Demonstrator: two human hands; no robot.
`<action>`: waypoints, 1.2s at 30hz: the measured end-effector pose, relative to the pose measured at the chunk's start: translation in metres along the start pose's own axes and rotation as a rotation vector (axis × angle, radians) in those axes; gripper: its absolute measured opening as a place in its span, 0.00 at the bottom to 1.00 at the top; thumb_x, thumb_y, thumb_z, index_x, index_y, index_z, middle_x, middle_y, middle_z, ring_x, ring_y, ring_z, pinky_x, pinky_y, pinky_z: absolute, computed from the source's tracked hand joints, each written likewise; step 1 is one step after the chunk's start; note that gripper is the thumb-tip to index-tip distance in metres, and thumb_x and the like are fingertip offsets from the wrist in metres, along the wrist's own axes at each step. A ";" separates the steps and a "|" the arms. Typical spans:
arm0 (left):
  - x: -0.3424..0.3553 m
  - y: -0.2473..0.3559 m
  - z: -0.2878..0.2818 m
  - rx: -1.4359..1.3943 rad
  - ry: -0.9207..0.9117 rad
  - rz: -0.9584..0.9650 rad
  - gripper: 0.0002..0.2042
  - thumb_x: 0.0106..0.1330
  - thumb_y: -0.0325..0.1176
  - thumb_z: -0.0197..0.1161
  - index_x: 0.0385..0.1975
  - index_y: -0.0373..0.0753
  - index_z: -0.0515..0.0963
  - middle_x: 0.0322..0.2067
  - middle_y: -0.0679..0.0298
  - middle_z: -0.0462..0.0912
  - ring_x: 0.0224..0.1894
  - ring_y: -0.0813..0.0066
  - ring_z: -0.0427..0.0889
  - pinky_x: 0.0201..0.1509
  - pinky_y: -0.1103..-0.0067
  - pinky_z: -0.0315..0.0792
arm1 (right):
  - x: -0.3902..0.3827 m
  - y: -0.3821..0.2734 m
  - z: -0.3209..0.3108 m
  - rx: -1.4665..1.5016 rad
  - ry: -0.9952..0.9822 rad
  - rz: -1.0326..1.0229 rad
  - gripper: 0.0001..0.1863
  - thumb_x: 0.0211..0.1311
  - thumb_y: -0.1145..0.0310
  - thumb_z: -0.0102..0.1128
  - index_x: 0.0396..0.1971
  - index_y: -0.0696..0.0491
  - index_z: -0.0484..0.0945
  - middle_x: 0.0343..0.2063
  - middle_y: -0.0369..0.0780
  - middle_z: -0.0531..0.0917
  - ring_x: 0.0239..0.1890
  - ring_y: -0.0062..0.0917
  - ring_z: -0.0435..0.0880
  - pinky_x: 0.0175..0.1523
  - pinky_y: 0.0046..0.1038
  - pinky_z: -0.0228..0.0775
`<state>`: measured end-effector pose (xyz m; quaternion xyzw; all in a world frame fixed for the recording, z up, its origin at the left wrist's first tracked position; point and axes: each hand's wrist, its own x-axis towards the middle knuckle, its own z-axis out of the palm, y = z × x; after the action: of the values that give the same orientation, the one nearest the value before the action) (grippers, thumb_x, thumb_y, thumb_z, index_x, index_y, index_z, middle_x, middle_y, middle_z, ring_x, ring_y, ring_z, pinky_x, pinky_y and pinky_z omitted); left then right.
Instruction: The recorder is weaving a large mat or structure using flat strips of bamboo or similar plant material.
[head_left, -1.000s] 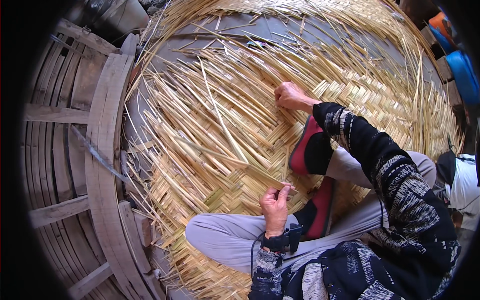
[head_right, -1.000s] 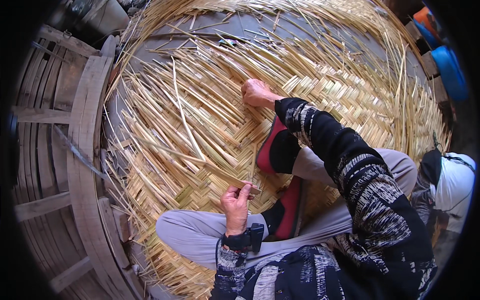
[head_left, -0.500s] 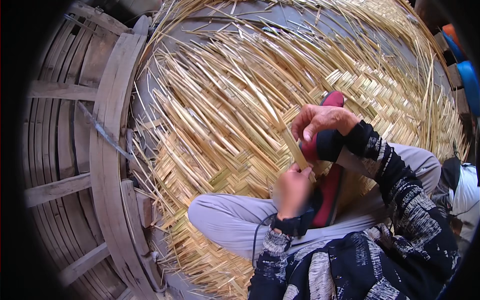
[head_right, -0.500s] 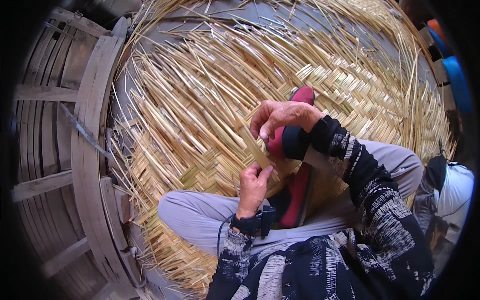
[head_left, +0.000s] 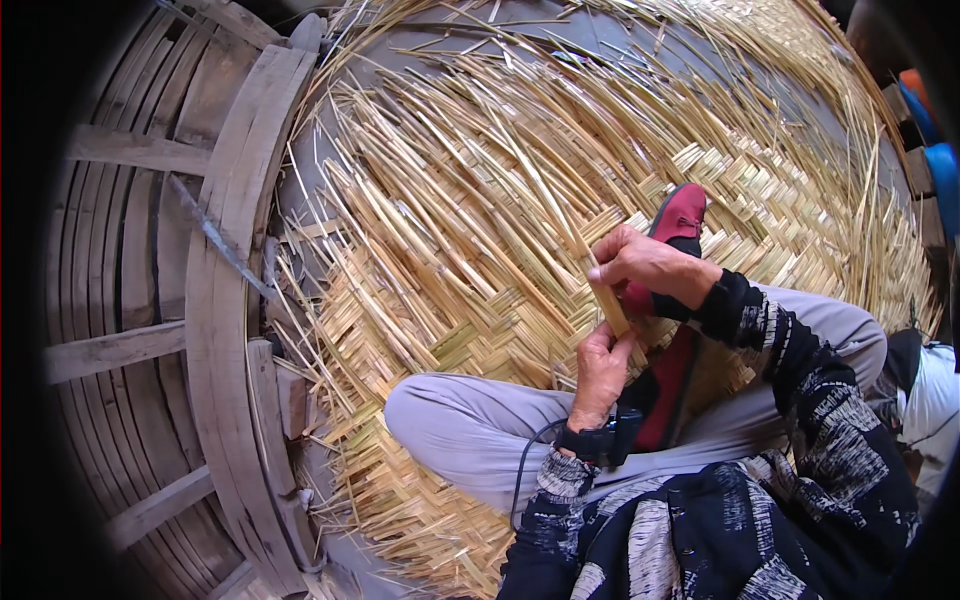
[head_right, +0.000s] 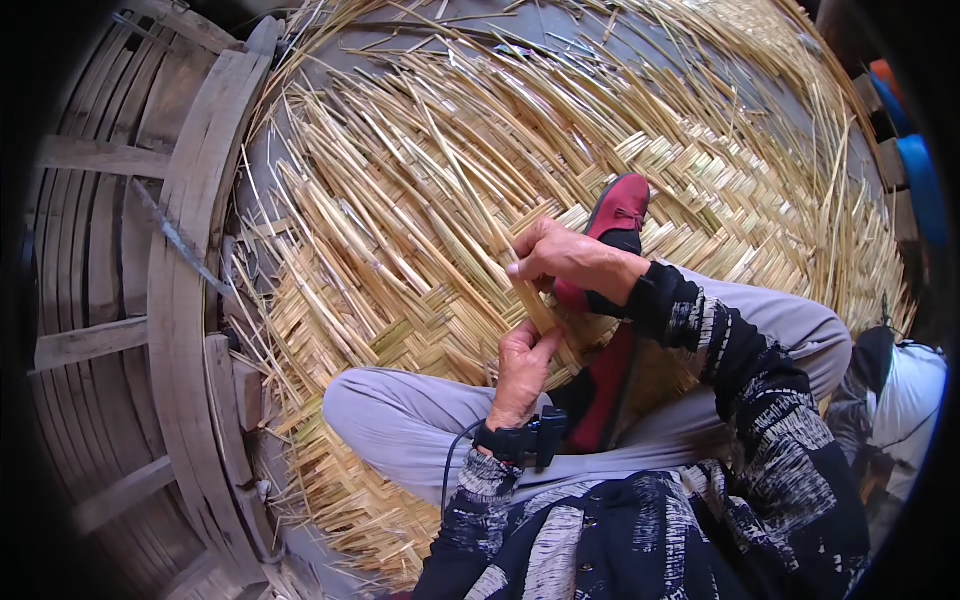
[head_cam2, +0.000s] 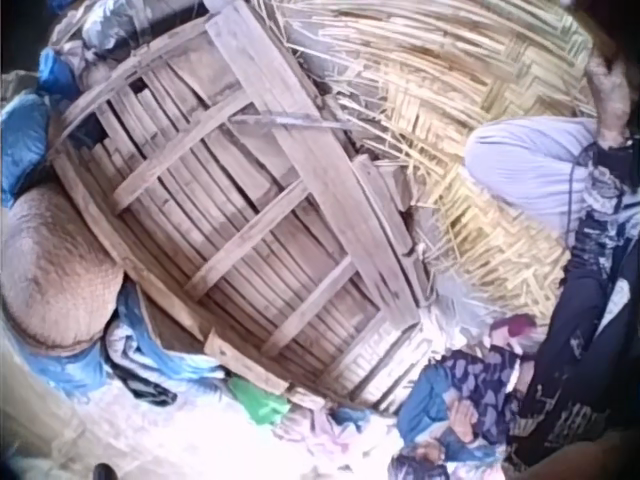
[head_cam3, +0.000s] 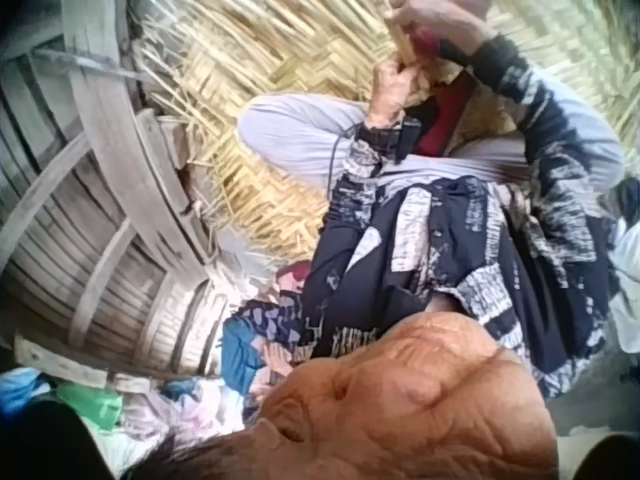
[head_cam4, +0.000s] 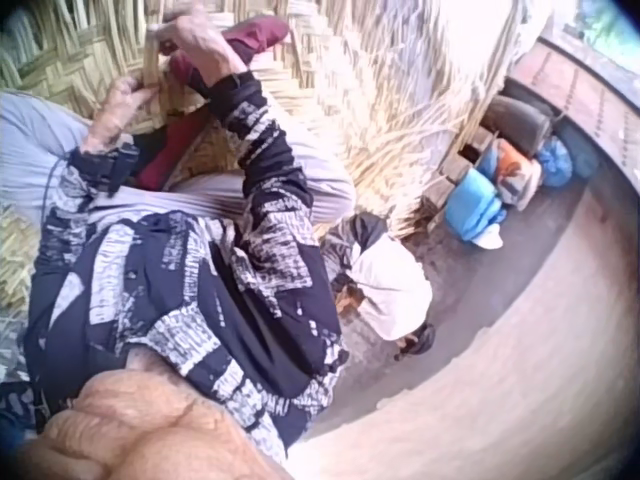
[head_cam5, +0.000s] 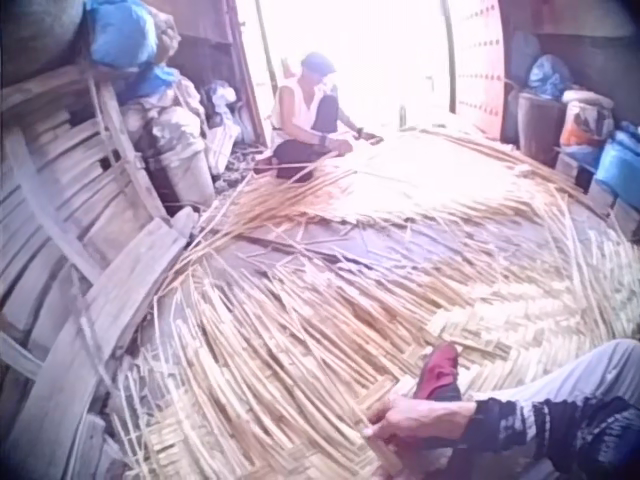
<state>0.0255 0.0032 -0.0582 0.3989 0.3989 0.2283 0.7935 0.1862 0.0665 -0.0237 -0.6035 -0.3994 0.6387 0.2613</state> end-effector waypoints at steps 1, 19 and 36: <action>-0.001 0.000 0.000 -0.002 0.008 0.000 0.06 0.60 0.25 0.53 0.34 0.33 0.75 0.28 0.68 0.77 0.31 0.83 0.74 0.38 0.85 0.68 | -0.001 -0.002 0.002 -0.001 -0.008 0.001 0.09 0.50 0.70 0.59 0.16 0.59 0.76 0.12 0.29 0.72 0.16 0.12 0.67 0.22 0.18 0.60; -0.004 -0.009 -0.002 0.091 0.043 0.004 0.03 0.59 0.23 0.53 0.29 0.35 0.75 0.22 0.68 0.76 0.24 0.83 0.74 0.31 0.83 0.68 | 0.009 -0.006 0.017 0.135 0.234 -0.250 0.02 0.46 0.77 0.61 0.21 0.57 0.78 0.17 0.30 0.75 0.24 0.12 0.70 0.32 0.18 0.63; -0.013 -0.003 0.004 0.205 0.129 0.061 0.04 0.54 0.21 0.55 0.26 0.31 0.77 0.21 0.66 0.78 0.25 0.83 0.74 0.30 0.84 0.69 | 0.000 0.007 0.030 0.436 0.467 -0.307 0.01 0.47 0.77 0.62 0.22 0.57 0.79 0.25 0.33 0.77 0.34 0.18 0.74 0.44 0.19 0.62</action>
<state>0.0219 -0.0090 -0.0532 0.4745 0.4581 0.2352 0.7139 0.1582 0.0567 -0.0309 -0.5962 -0.2694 0.5070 0.5611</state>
